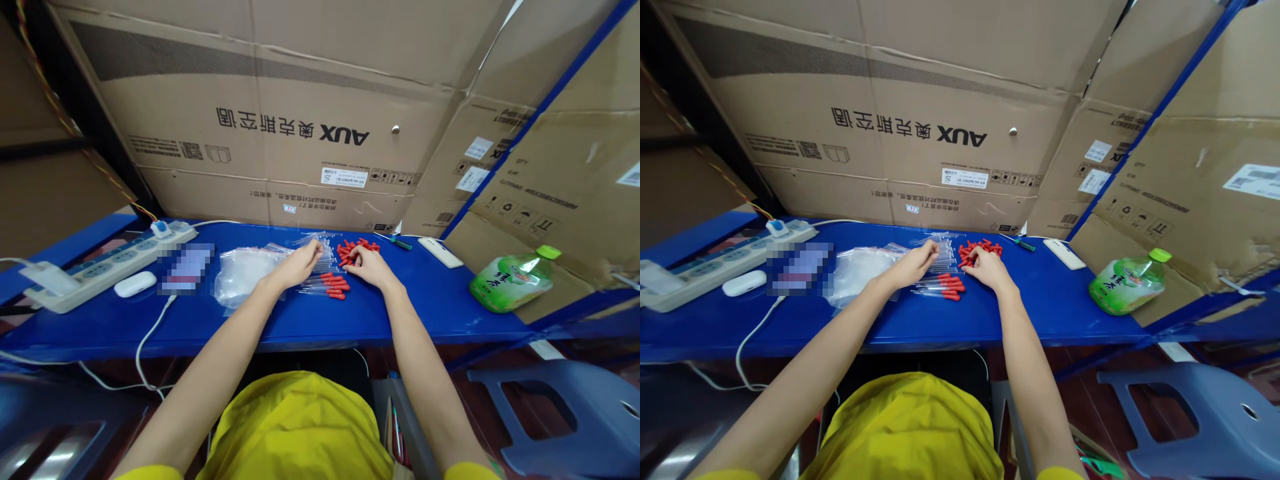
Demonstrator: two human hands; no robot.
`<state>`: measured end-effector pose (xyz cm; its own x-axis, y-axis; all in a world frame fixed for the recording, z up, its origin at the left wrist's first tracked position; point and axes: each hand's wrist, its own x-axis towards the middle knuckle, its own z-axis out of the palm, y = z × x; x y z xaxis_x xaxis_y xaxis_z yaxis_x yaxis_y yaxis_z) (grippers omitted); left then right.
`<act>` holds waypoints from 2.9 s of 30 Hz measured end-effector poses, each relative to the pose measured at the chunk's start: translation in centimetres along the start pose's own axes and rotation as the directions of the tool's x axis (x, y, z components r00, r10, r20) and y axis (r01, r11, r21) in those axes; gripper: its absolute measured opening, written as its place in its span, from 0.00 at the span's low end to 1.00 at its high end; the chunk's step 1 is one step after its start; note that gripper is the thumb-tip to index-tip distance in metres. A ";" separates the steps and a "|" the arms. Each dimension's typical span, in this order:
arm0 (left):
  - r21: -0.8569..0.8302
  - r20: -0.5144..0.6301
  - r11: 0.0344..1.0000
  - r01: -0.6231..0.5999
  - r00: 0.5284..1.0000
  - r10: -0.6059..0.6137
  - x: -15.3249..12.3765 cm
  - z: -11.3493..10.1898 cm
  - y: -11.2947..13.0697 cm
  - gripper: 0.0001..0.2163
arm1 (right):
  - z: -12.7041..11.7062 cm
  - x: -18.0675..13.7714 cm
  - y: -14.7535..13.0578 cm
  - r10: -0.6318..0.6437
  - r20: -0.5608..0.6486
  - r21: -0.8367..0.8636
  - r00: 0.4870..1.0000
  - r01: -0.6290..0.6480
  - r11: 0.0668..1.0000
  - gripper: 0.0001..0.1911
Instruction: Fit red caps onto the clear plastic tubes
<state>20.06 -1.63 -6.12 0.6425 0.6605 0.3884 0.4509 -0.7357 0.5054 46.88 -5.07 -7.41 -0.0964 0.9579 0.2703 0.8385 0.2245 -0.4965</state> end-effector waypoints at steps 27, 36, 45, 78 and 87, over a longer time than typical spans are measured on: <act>0.175 0.066 0.984 0.039 0.997 -0.052 -0.2 -0.2 1.6 0.15 | -0.6 0.2 -2.8 -0.003 -0.210 0.527 0.978 0.116 0.842 0.17; 0.051 -0.020 0.999 -0.017 1.000 0.018 -0.1 0.0 1.4 0.15 | 0.8 -0.2 -4.3 -0.016 -0.122 0.632 0.992 0.090 0.769 0.26; -0.006 -0.037 0.996 -0.092 0.995 0.091 0.0 0.0 1.5 0.17 | 1.4 -0.4 -4.7 -0.022 -0.180 0.638 0.983 0.134 0.758 0.25; 0.136 0.013 0.979 -0.154 0.988 0.154 0.0 -0.5 0.6 0.18 | 1.5 -0.5 -4.5 -0.107 -0.166 0.531 0.980 0.180 0.828 0.21; 0.143 -0.060 0.981 -0.130 0.988 0.139 -0.1 -0.6 1.0 0.15 | 1.4 -0.1 -4.1 -0.108 -0.178 0.564 0.978 0.192 0.803 0.20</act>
<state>20.06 -2.36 -5.18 0.6605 0.5595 0.5007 0.4475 -0.8289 0.3358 42.71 -5.83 -6.54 -0.0895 0.8808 0.4649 0.3521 0.4647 -0.8125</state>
